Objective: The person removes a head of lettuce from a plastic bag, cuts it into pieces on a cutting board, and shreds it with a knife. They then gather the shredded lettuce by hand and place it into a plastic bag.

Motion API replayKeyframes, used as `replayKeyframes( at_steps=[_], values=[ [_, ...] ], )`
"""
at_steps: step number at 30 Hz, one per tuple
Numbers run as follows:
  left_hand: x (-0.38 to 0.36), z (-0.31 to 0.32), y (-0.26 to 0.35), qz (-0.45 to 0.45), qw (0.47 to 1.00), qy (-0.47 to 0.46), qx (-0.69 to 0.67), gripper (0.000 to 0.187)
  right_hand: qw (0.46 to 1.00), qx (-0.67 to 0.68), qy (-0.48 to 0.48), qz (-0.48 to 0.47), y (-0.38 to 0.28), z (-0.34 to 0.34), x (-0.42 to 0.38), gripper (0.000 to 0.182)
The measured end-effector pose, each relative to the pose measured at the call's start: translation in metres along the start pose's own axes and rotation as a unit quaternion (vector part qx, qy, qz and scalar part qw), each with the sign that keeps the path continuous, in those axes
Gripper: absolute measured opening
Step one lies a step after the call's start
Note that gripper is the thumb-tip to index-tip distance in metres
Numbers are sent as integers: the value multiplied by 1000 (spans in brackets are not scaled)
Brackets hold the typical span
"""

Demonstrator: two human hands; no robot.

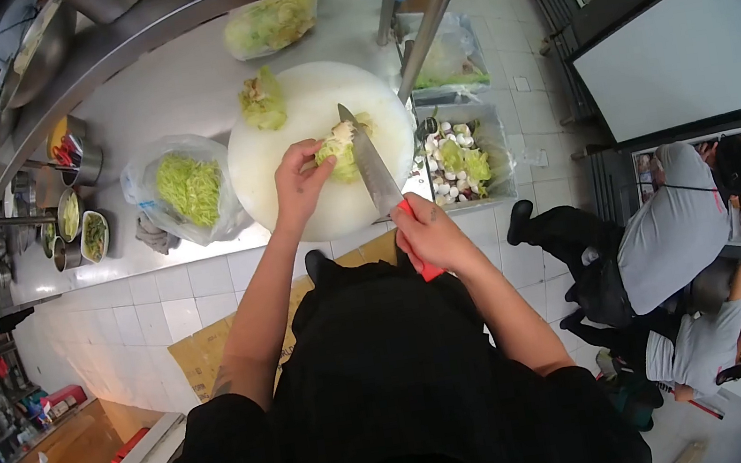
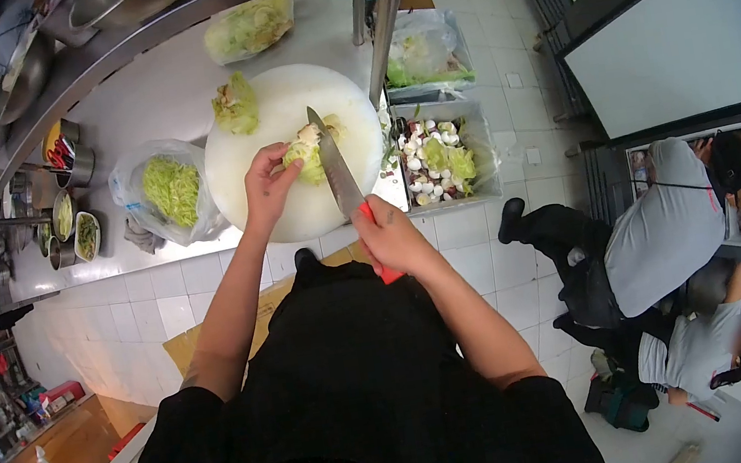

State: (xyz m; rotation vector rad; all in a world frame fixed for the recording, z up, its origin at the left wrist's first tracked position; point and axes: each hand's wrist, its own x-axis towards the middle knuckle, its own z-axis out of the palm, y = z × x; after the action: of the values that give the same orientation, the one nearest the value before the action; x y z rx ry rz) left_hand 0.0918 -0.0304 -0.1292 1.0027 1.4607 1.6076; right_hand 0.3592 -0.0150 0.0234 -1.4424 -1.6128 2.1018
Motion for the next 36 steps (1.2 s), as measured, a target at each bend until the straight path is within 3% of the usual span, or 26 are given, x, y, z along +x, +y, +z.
replayKeyframes(
  at_steps=[10,18,21,24,31,36],
  values=[
    [0,-2,-5,0,1000,10,0,28,992,118,-30,18,-5,14,25,27],
    [-1,-11,-18,59,998,0,-7,25,984,175,-35,-7,17,34,41,25],
    [-3,-8,-12,22,1000,5,-5,28,998,-9,32,-53,18,25,40,24],
    [-7,-2,-1,-2,999,33,-6,33,919,-283,164,-218,15,21,26,22],
    [-8,3,8,-6,1000,26,4,40,848,-403,174,-297,-7,39,47,18],
    [-7,-1,4,-4,1000,19,-14,37,871,-417,152,-211,-13,41,29,17]
  ],
)
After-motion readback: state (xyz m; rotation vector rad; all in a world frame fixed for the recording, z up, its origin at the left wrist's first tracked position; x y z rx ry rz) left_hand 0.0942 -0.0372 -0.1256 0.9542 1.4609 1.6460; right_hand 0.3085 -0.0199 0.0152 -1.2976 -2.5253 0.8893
